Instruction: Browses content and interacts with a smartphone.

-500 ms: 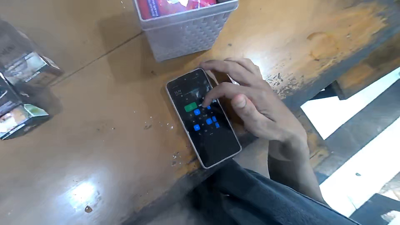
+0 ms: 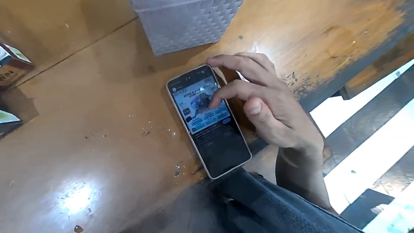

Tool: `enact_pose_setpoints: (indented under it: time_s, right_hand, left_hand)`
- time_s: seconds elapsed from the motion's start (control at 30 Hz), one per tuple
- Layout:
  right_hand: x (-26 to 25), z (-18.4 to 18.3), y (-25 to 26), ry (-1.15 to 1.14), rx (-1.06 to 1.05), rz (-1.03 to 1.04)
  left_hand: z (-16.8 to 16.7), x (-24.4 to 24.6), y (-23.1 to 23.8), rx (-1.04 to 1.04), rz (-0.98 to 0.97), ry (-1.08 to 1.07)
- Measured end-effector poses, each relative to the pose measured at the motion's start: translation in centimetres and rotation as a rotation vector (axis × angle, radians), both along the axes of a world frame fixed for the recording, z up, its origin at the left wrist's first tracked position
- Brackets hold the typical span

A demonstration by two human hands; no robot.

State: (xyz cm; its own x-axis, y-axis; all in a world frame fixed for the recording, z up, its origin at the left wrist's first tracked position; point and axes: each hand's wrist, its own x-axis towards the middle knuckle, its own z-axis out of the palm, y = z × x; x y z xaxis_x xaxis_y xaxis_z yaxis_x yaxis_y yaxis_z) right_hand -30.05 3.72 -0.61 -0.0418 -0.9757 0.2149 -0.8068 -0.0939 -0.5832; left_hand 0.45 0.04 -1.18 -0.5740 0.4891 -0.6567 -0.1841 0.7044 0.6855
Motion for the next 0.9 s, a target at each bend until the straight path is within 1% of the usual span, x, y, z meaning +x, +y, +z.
enact_pose_setpoints:
  time_s: [0.07, 0.1, 0.17, 0.27, 0.37, 0.43, 0.7, 0.9]
  right_hand:
    - [0.0, 0.0, 0.0, -0.002, 0.001, -0.003]
    - [0.0, 0.0, 0.0, -0.003, 0.003, -0.004]
    - [0.0, 0.0, 0.0, 0.003, 0.002, -0.003]
    - [0.1, 0.1, -0.1, 0.006, 0.0, -0.006]
    - [0.2, 0.1, -0.2, 0.015, 0.003, -0.011]
    - [0.2, 0.1, -0.1, 0.02, -0.001, -0.007]
    - [0.1, 0.0, 0.1, 0.025, -0.009, 0.008]
    - [0.1, 0.0, 0.0, 0.016, -0.006, 0.006]
  left_hand:
    - [0.2, -0.9, -0.3, 0.02, -0.122, -0.099]
    - [0.2, -1.0, -0.3, 0.027, -0.136, -0.106]
    - [0.2, -1.0, -0.3, 0.023, -0.102, -0.1]
    - [0.4, -1.3, -0.4, 0.016, -0.128, -0.152]
    - [0.0, -0.3, -0.2, 0.016, -0.005, -0.134]
    - [-0.5, 0.5, -0.1, 0.008, 0.038, -0.082]
    - [-1.1, 1.1, 0.0, -0.018, 0.005, -0.018]
    - [-0.8, 0.8, -0.1, -0.016, -0.006, -0.044]
